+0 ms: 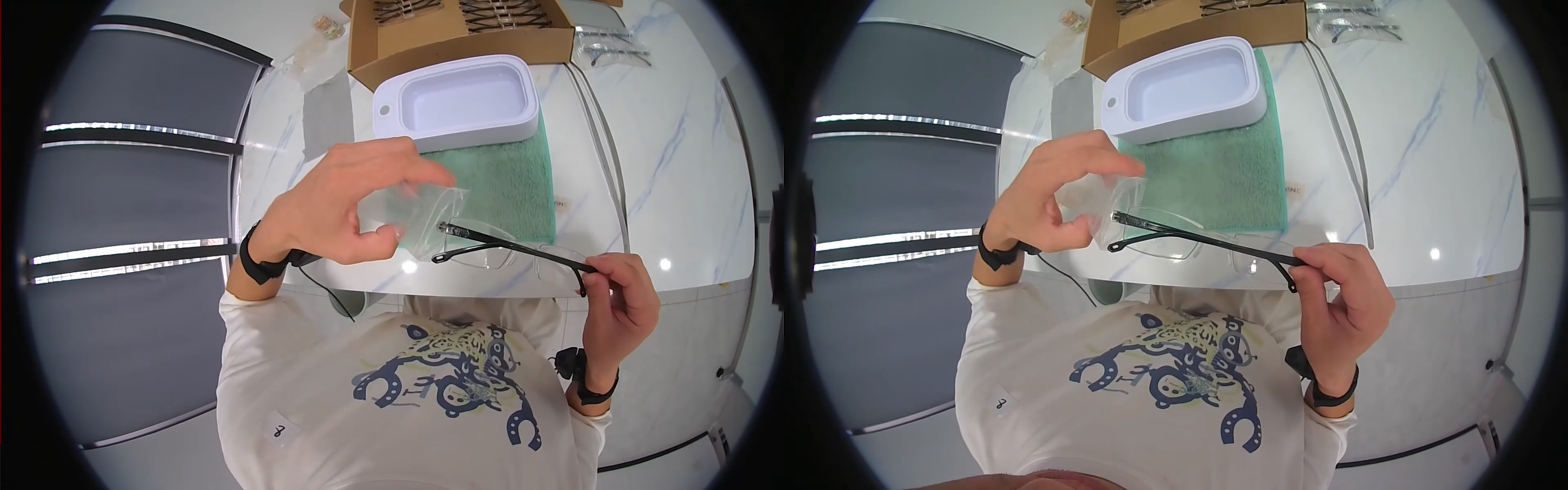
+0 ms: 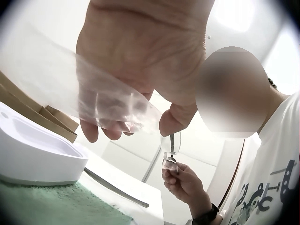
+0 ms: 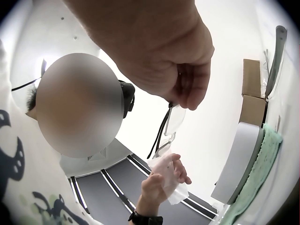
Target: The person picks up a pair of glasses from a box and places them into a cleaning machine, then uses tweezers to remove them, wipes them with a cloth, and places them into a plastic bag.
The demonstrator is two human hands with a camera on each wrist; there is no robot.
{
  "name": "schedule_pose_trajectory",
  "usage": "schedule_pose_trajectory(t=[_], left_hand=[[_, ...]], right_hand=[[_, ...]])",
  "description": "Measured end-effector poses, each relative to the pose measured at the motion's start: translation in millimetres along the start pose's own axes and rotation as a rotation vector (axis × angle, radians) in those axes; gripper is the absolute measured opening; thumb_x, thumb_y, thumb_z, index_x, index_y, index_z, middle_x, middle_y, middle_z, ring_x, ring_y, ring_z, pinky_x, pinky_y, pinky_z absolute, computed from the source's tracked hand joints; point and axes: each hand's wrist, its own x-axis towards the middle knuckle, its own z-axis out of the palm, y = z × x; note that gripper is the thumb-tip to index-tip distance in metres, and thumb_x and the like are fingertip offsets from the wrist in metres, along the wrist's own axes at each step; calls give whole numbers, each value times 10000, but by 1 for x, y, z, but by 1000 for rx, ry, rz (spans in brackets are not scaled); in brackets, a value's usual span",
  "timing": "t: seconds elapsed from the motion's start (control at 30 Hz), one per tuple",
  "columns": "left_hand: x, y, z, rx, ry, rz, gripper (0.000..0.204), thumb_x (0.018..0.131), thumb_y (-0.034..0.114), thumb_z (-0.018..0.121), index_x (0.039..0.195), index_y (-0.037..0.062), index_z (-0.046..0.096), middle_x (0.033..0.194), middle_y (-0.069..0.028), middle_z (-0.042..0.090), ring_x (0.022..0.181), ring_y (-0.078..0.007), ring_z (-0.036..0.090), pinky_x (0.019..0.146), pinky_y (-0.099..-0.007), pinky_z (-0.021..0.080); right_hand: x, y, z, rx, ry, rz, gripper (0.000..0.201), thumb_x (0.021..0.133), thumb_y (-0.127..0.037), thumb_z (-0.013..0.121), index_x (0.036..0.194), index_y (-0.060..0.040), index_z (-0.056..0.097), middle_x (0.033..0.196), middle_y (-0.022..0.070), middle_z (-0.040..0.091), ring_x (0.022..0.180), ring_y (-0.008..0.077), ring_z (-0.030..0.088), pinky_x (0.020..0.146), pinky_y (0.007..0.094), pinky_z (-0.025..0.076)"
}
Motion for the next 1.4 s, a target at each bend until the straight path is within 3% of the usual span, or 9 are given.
schedule_pose_trajectory(t=[0.87, 1.03, 1.13, 1.4], left_hand=[[-1, -5, 12, -56, -77, 10, 530, 615, 100, 681, 1139, 22, 692, 893, -103, 651, 727, -243, 611, 651, -330, 499], [1, -5, 20, -31, -121, 24, 584, 670, 288, 862, 1163, 30, 683, 887, -93, 640, 717, -244, 622, 626, -328, 485], [3, -5, 28, -19, -92, 23, 610, 679, 340, 873, 1171, 34, 681, 890, -93, 641, 736, -255, 631, 638, -332, 494], [11, -4, 40, 86, -52, 36, 551, 666, 192, 828, 1175, 45, 679, 919, -107, 664, 778, -279, 638, 666, -345, 512]], right_hand=[[4, -9, -4, -173, -94, -43, 206, 721, 110, 766, 896, 9, 721, 807, 97, 686, 663, 162, 627, 558, 241, 470], [4, -10, -2, -162, -111, -24, 201, 727, 104, 768, 899, 13, 716, 805, 99, 685, 661, 166, 637, 556, 245, 483], [4, -9, 0, -162, -107, -24, 196, 734, 103, 766, 901, 13, 715, 805, 97, 684, 659, 165, 637, 552, 244, 483], [8, -5, 8, -133, -122, -42, 180, 752, 108, 757, 902, 17, 719, 811, 92, 681, 657, 150, 636, 521, 233, 477]])
